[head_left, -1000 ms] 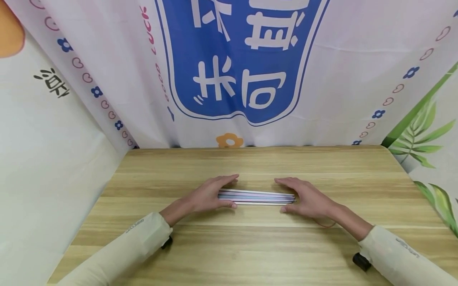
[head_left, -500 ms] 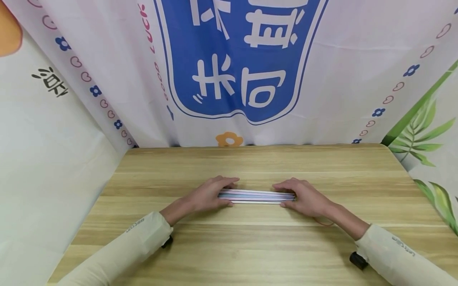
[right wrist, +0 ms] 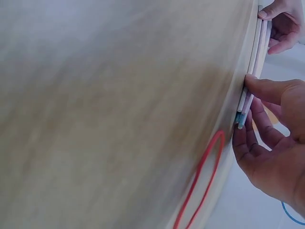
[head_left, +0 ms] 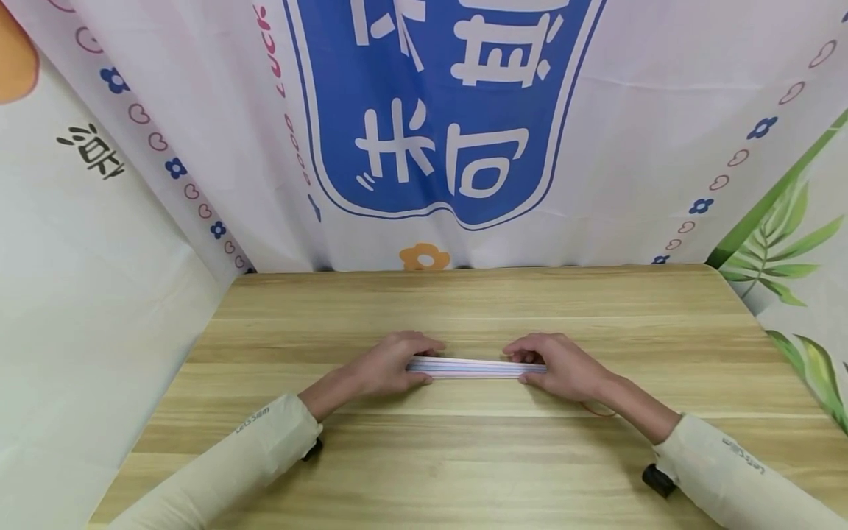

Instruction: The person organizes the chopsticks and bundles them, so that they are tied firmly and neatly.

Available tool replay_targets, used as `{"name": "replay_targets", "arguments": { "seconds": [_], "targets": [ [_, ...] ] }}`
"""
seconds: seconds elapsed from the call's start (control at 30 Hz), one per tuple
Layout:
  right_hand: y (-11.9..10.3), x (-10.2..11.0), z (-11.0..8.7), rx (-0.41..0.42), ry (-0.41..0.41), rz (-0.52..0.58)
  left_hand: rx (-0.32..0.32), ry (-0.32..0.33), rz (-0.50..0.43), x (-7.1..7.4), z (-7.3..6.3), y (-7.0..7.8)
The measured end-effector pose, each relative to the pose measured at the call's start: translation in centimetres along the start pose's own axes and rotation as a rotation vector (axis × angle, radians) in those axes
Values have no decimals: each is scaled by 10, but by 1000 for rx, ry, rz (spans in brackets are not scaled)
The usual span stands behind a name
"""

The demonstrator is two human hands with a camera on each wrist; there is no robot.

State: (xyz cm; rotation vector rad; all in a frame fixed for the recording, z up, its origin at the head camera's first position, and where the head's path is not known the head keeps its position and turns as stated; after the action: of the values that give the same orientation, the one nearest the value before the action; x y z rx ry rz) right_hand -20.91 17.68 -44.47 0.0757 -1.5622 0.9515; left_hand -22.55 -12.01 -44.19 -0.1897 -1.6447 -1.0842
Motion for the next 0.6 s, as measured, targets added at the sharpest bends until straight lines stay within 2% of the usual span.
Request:
{"name": "replay_targets", "arguments": {
  "seconds": [0.33,0.6],
  "targets": [
    [-3,1,-2,-15,-27,3,-46,-8,16,-1,1,7],
    [-10,1,-1,-10,-31,-51,-16,-11,34,-4,2,13]
  ]
}}
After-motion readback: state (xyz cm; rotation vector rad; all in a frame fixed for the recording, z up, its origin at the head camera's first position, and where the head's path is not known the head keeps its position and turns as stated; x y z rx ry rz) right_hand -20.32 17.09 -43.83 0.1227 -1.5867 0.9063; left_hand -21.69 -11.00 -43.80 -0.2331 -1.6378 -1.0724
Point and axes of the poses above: each hand's wrist, its own z-axis towards the middle knuckle, its own x-axis out of the back of the hand, y = z × x, the point moved 4 cm from there along z, towards the middle knuckle, and after that the axes turned 7 degrees about -z, right-handed, at the moved point
